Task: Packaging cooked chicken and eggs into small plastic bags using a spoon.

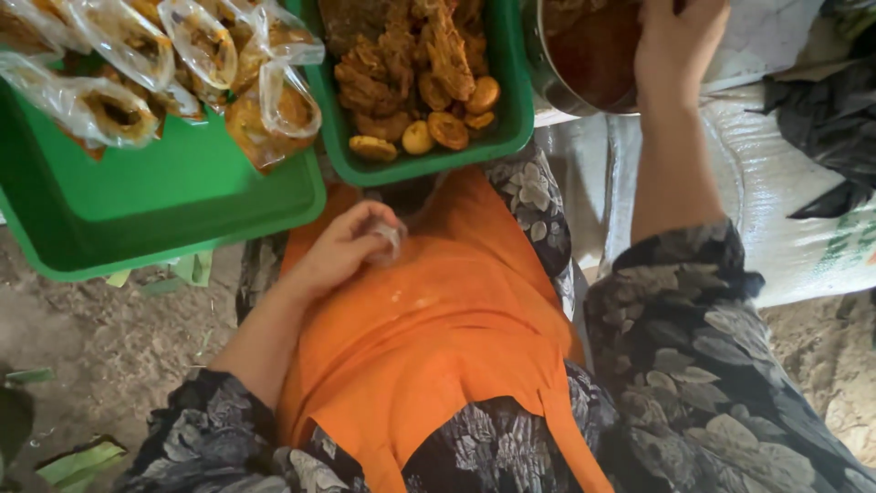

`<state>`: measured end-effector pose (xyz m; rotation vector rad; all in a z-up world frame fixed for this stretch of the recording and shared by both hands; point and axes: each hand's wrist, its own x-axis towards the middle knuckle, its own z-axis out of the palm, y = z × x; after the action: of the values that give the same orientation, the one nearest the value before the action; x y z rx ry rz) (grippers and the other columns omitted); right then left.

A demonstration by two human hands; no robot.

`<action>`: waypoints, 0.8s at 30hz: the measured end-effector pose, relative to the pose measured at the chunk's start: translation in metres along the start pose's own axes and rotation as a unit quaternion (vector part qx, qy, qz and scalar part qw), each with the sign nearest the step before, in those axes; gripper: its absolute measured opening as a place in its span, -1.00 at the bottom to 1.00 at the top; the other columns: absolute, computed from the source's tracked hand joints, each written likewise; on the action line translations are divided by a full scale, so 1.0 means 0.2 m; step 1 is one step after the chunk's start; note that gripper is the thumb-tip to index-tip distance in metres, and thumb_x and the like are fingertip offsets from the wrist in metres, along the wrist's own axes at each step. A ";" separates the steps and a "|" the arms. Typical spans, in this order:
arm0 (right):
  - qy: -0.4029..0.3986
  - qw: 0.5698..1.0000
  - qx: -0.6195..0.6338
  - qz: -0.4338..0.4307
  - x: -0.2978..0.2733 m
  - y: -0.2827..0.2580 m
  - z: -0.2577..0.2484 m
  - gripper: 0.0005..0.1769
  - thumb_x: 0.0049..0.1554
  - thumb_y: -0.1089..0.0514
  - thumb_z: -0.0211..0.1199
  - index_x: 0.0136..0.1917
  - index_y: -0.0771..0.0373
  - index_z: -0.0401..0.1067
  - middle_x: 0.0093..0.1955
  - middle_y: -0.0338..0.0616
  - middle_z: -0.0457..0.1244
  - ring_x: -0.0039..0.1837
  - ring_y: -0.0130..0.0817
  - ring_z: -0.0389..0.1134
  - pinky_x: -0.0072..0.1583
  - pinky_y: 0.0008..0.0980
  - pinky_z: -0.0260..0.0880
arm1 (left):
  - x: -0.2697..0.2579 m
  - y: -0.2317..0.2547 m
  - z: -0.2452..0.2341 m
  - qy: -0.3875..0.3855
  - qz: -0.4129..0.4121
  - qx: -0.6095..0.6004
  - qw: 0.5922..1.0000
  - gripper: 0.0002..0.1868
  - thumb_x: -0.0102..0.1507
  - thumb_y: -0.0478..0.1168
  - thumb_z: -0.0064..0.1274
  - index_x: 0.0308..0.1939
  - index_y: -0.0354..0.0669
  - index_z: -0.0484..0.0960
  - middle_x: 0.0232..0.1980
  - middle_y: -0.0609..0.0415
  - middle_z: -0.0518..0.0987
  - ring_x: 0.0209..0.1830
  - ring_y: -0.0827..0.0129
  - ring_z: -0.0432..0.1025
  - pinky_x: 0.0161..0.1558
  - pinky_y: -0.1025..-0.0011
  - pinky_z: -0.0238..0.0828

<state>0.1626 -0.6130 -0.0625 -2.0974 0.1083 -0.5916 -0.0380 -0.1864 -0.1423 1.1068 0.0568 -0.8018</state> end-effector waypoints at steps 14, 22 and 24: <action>-0.105 0.939 -0.224 -0.238 -0.50 -0.67 -0.17 -0.76 0.31 0.45 0.19 0.23 0.38 0.52 0.12 0.05 0.32 0.18 -0.04 0.29 0.20 -0.11 0.34 | 0.09 -0.03 -0.08 -0.054 -0.058 -0.144 0.986 -0.82 0.32 -0.35 -0.05 0.00 -0.18 0.47 -0.08 0.08 0.57 -0.18 0.45 0.48 -0.15 0.50 0.44; -0.123 0.972 -0.110 -0.165 -0.65 -0.62 0.17 -0.89 0.40 0.39 0.22 0.16 0.35 0.54 -0.09 -0.05 0.33 -0.01 -0.34 0.32 0.00 -0.37 0.34 | 0.08 -0.03 -0.08 -0.043 -0.082 -0.116 0.989 -0.81 0.30 -0.38 -0.09 0.00 -0.19 0.47 -0.18 0.10 0.53 -0.31 0.50 0.40 -0.26 0.51 0.38; -0.102 0.994 -0.012 -0.031 -0.67 -0.63 0.19 -0.89 0.39 0.34 0.19 0.14 0.34 0.52 -0.13 -0.15 0.30 -0.11 -0.43 0.25 -0.09 -0.45 0.22 | 0.07 -0.05 -0.10 -0.039 -0.077 -0.120 0.989 -0.80 0.30 -0.38 -0.09 0.01 -0.20 0.47 -0.19 0.09 0.53 -0.34 0.50 0.37 -0.27 0.50 0.37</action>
<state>0.0441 -0.4720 -0.0274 -2.1771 -0.0664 -0.4114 -0.0276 -0.1796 -0.1643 0.8490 0.1711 -0.9484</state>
